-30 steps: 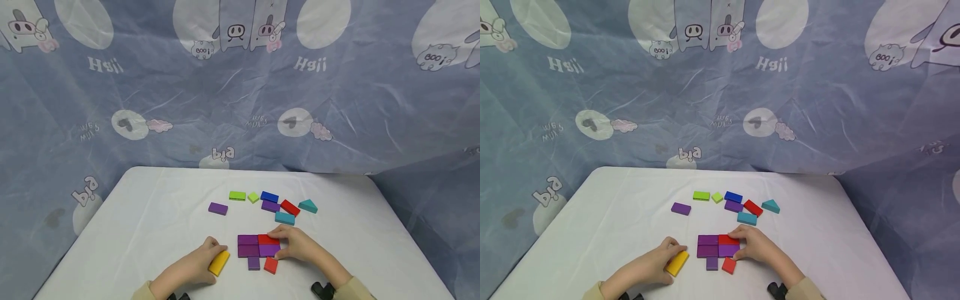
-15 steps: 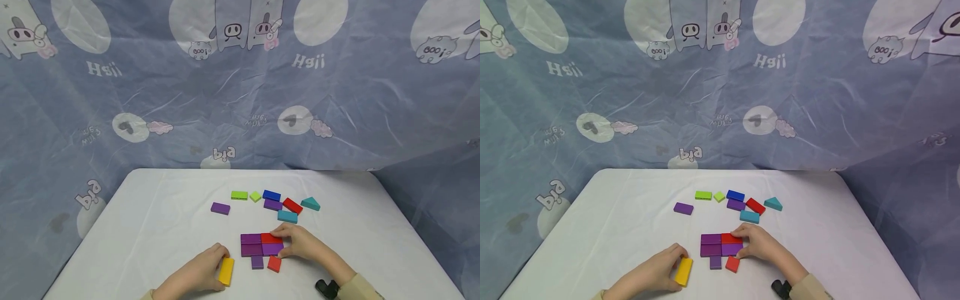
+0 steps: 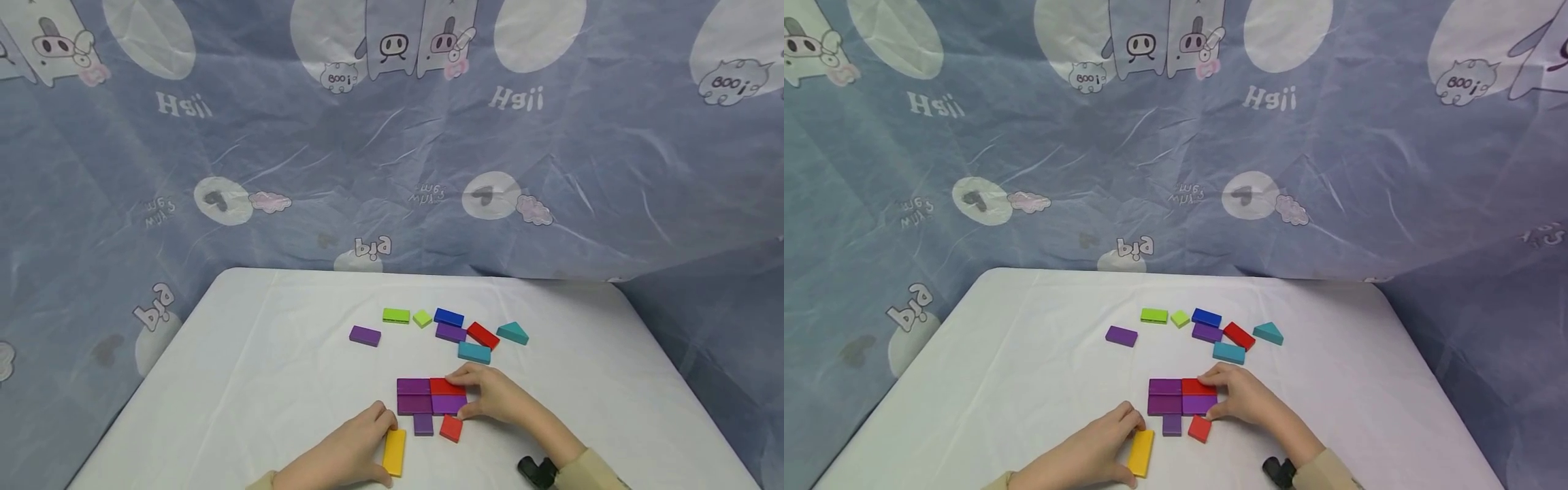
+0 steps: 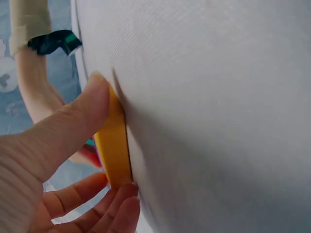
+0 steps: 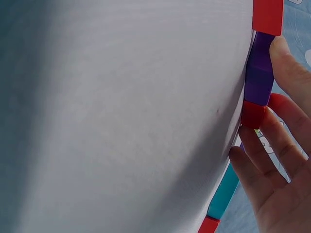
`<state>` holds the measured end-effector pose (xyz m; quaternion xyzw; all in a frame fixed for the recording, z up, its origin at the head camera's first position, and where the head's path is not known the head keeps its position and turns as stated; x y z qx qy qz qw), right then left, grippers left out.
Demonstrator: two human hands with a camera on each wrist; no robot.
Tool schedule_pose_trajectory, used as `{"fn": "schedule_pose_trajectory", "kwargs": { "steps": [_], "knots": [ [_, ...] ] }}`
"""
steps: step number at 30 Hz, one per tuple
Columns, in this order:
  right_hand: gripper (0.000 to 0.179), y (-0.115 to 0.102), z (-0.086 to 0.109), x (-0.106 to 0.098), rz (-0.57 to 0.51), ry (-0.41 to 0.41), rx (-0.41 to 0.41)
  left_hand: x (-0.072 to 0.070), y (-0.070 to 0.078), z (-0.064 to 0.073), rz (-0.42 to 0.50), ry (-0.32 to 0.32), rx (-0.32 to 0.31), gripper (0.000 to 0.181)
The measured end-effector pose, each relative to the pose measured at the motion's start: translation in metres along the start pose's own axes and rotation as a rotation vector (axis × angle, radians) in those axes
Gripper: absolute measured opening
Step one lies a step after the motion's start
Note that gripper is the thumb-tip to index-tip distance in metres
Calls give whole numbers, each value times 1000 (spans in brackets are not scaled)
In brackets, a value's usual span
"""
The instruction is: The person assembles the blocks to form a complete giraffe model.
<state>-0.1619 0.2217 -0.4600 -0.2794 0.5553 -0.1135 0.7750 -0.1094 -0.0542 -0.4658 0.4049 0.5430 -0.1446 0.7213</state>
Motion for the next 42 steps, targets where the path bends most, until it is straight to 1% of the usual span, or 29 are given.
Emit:
{"fn": "schedule_pose_trajectory", "kwargs": {
  "steps": [6,11,15,19,28,31,38,42],
  "knots": [
    [56,0,-1,0,3,-4,-8,1,4,-5,-23,38,3,66],
    [55,0,-3,0,-3,-5,-6,2,3,-9,-45,86,21,65],
    [55,-1,-3,-1,9,-4,0,2,2,-12,-66,93,26,65],
    [55,0,-3,0,20,0,6,3,2,-11,-82,118,36,64],
    [56,0,-4,0,1,2,26,5,1,-14,-123,161,36,66],
    [56,-1,-3,0,-1,3,28,5,1,-15,-130,164,35,66],
    [55,-1,-4,1,-9,2,35,5,1,-15,-107,159,35,67],
    [56,-1,-5,1,-4,4,33,4,0,-15,-96,146,22,68]
  ]
}}
Point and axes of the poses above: each hand's wrist, its own z-axis away from the middle knuckle, its own x-axis out of the palm, y = z × x, the point moved 1 cm from there along -z, towards the middle knuckle, and after that the axes turned 7 degrees about x, right-handed, at the moved point
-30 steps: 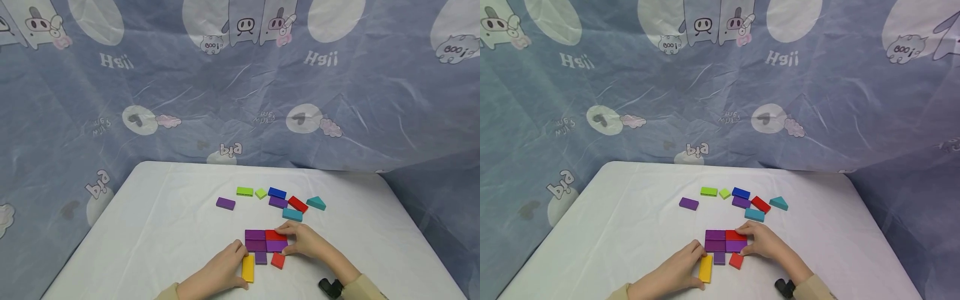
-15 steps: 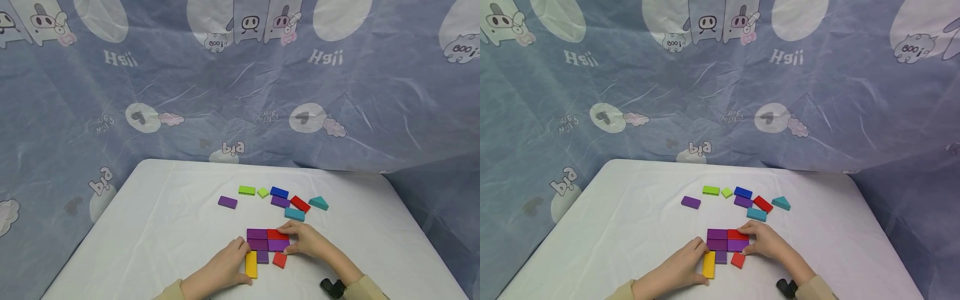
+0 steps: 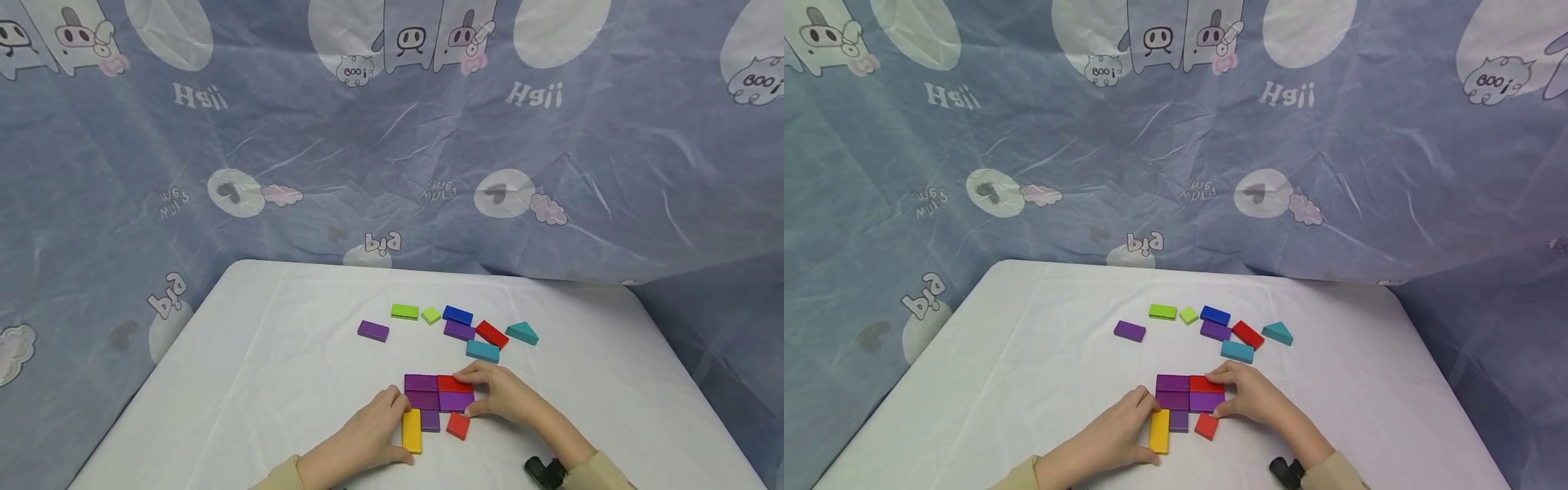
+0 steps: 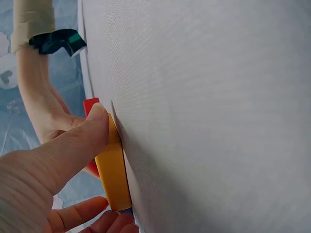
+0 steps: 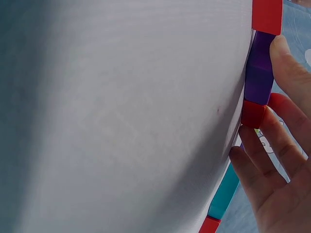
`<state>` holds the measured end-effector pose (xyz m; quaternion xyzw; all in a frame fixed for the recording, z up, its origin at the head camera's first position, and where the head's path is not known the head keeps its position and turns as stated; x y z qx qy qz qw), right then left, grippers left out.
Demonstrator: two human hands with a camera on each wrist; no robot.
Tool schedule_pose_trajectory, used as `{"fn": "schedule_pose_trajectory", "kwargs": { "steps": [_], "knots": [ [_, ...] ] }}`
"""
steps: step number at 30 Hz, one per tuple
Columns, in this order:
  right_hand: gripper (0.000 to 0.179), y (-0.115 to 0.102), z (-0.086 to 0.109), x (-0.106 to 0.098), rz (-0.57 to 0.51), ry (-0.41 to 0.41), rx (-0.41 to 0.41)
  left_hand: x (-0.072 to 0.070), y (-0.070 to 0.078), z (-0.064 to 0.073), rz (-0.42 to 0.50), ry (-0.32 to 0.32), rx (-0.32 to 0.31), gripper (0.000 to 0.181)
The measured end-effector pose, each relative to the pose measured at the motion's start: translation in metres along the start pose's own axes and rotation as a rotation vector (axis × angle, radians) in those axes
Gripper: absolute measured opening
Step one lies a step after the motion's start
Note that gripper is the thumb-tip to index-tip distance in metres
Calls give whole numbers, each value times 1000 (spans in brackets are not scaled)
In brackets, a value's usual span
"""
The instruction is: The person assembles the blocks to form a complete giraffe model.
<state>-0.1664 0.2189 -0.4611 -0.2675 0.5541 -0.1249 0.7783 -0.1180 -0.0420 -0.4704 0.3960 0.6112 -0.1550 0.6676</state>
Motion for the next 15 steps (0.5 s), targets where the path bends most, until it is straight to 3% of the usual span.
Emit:
{"fn": "schedule_pose_trajectory", "kwargs": {
  "steps": [6,12,15],
  "knots": [
    [56,0,-1,0,3,-2,3,-1,-2,-1,56,-8,-30,67],
    [56,0,0,-1,10,-6,-18,-3,-1,-10,58,83,39,43],
    [56,0,1,-1,8,-4,-11,-4,2,-20,54,74,50,33]
  ]
}}
Point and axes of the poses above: each hand's wrist, its own z-axis away from the middle knuckle, its own x-axis out of the palm, y = z × x, the point moved 1 cm from there along -z, towards the middle knuckle, and after that the axes turned 7 degrees about x, right-handed, at the moved point
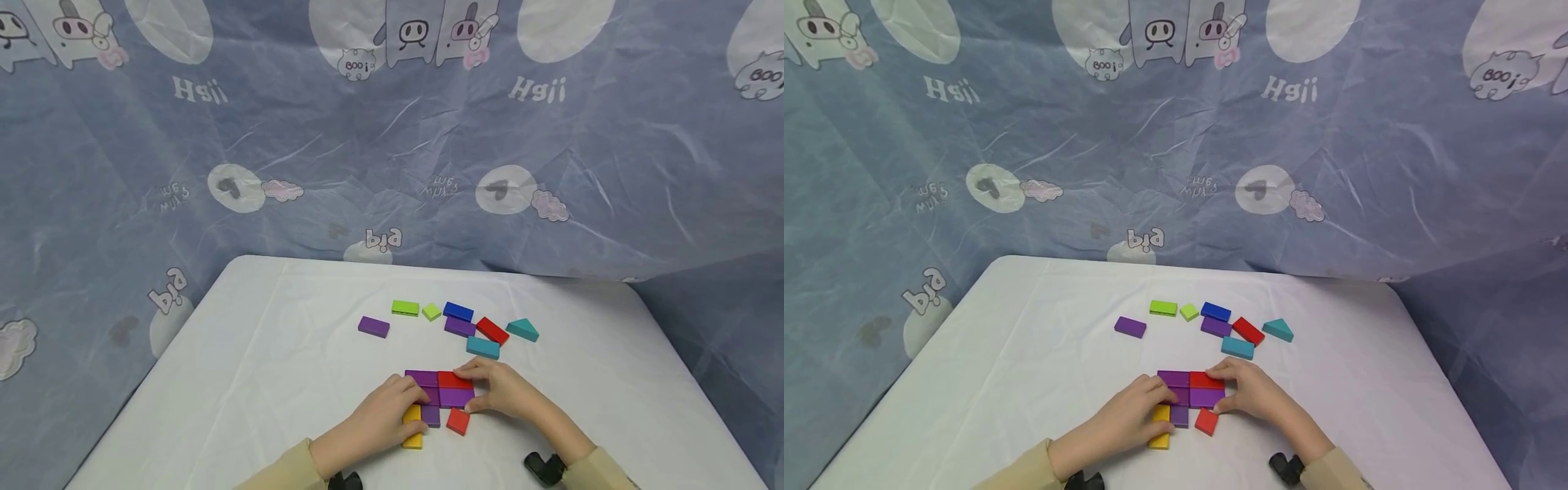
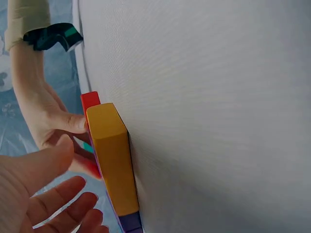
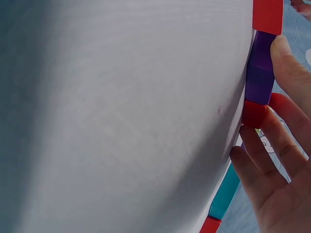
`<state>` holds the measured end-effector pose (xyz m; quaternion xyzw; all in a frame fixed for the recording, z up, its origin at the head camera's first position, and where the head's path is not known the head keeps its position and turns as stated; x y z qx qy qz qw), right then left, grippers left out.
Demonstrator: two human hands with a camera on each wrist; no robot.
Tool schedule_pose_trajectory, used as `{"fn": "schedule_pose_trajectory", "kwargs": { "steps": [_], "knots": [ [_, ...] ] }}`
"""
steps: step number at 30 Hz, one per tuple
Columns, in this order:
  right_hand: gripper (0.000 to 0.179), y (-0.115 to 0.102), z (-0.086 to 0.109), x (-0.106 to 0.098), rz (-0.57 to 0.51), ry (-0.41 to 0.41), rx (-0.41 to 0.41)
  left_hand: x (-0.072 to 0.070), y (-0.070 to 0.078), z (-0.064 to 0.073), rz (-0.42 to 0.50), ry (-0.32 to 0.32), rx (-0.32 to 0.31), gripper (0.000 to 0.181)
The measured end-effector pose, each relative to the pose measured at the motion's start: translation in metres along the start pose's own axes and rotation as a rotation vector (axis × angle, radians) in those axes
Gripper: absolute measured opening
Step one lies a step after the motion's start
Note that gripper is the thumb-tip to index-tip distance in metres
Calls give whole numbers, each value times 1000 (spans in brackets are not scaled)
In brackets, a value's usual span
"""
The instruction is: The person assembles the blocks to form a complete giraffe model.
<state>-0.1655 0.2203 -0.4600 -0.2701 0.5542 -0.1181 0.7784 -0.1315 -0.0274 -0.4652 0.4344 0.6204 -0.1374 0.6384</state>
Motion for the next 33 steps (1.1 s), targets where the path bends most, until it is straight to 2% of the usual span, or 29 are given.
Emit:
{"fn": "schedule_pose_trajectory", "kwargs": {
  "steps": [5,8,28,33],
  "knots": [
    [54,-1,0,0,-12,5,18,3,5,-15,-24,-77,-23,31],
    [54,0,1,1,-13,7,15,5,9,-20,-71,-102,-12,33],
    [54,1,0,0,-1,17,-22,8,22,-28,-184,-139,51,34],
    [54,2,1,0,-6,16,-40,6,22,-27,-144,-125,44,34]
  ]
}}
Point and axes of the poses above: each hand's wrist, its own z-axis away from the middle knuckle, its own x-axis out of the palm, y = z × x, the point moved 1 cm from there along -z, towards the middle knuckle, and after that the axes turned 7 degrees about x, right-handed, at the moved point
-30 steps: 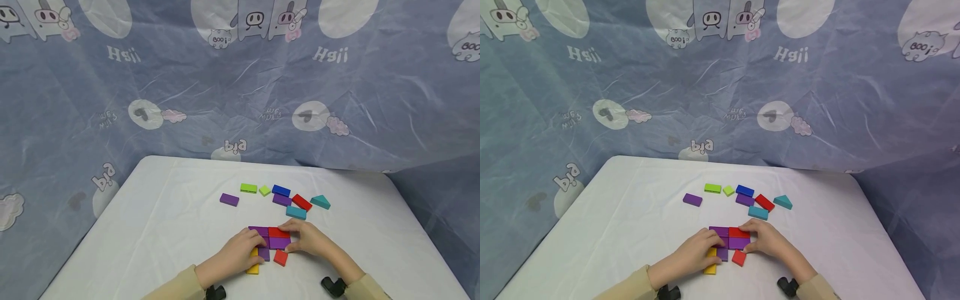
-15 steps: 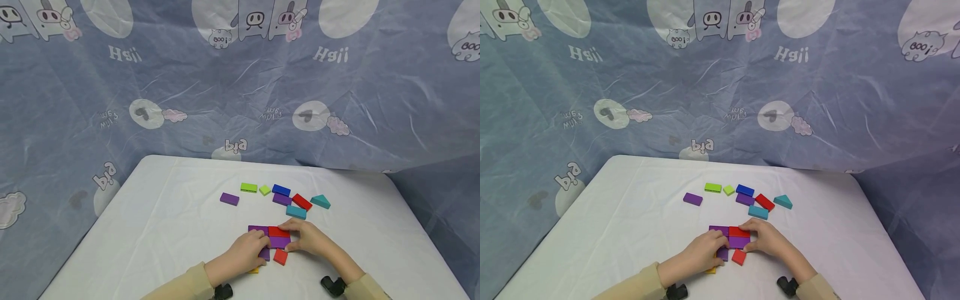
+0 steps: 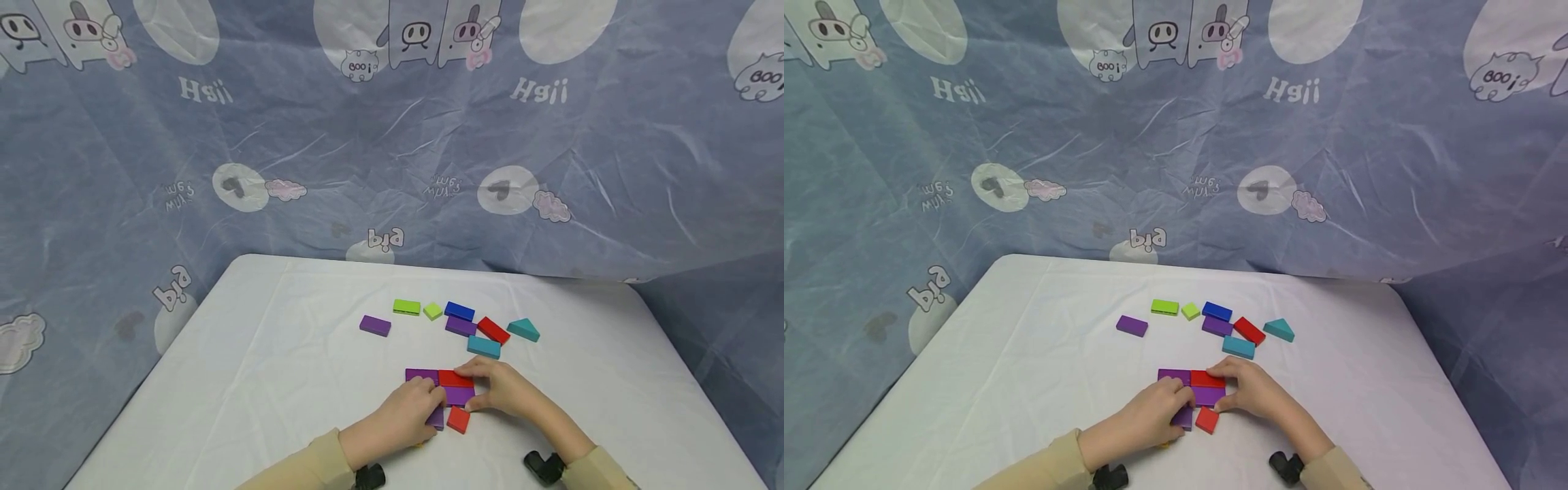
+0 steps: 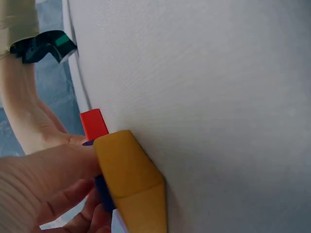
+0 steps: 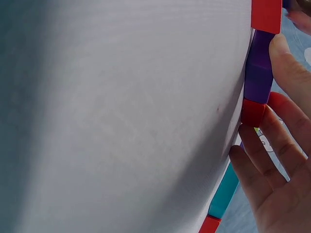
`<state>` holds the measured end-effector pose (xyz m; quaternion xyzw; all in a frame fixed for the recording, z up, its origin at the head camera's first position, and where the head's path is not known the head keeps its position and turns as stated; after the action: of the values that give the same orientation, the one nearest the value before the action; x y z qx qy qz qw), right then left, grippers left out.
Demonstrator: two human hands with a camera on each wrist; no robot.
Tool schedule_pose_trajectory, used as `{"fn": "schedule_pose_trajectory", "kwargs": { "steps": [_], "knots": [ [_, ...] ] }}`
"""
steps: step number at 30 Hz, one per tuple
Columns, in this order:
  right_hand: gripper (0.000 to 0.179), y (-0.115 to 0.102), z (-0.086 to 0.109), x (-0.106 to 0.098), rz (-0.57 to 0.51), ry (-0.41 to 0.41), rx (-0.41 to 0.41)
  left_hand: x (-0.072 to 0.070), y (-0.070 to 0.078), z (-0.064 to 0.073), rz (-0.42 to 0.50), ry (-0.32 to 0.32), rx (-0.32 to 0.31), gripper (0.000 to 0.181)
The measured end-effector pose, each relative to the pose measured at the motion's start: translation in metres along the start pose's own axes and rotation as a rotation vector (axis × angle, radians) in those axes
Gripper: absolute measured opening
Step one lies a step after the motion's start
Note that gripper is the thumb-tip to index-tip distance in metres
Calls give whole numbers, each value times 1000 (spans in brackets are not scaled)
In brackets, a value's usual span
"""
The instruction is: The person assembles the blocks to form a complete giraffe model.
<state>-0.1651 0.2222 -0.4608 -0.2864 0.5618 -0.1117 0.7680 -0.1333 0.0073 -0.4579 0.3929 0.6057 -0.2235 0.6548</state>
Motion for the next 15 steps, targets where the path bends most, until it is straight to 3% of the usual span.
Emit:
{"fn": "schedule_pose_trajectory", "kwargs": {
  "steps": [5,9,15],
  "knots": [
    [53,0,0,-1,8,1,1,-15,-3,5,148,58,-72,34],
    [54,0,-1,-1,5,-1,20,-28,-7,18,245,88,-114,32],
    [56,-1,-2,0,8,-12,34,-28,-11,51,288,119,-25,29]
  ]
}}
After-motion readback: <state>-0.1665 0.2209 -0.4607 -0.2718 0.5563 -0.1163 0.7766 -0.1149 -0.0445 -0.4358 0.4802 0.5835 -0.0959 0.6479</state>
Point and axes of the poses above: each hand's wrist, its own z-axis away from the middle knuckle, its own x-axis out of the palm, y = z × x, the point moved 1 cm from there along -z, towards the middle knuckle, and after that the axes turned 7 degrees about x, right-handed, at the moved point
